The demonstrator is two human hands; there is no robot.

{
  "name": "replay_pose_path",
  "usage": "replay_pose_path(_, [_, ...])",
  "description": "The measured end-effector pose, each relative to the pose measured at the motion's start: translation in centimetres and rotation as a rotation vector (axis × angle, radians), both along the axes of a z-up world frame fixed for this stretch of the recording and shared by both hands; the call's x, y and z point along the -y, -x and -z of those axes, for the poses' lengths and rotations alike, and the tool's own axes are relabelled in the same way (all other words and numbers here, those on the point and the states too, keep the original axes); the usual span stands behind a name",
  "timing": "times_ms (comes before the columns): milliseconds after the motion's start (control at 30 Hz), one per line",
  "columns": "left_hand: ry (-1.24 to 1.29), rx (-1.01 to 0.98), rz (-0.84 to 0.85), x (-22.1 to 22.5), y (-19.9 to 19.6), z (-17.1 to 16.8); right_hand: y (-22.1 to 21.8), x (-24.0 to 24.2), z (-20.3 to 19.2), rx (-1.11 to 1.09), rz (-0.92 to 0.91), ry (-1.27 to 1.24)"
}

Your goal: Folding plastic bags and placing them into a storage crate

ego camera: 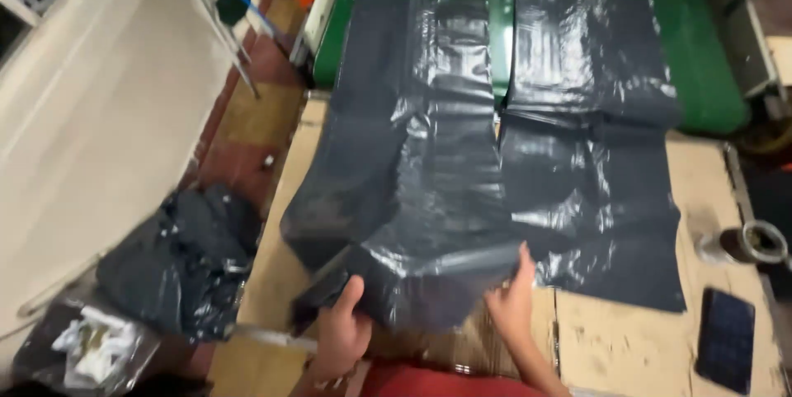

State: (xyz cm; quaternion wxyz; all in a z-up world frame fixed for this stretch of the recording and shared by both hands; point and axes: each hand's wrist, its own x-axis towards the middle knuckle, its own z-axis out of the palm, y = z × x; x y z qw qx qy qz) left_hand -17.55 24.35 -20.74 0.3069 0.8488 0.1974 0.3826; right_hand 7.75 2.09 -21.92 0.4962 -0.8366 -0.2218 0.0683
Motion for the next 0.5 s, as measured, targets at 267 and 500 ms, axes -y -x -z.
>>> replay_pose_path(267, [1.297,-0.249,-0.011,-1.7,14.9,6.2,2.3,3.1,-6.4,0.037,-0.586,-0.436])
replay_pose_path(500, [0.737,0.225,0.420,-13.7,-14.7,-17.1,-7.2,-4.1,-0.7,-0.465,0.078,-0.225])
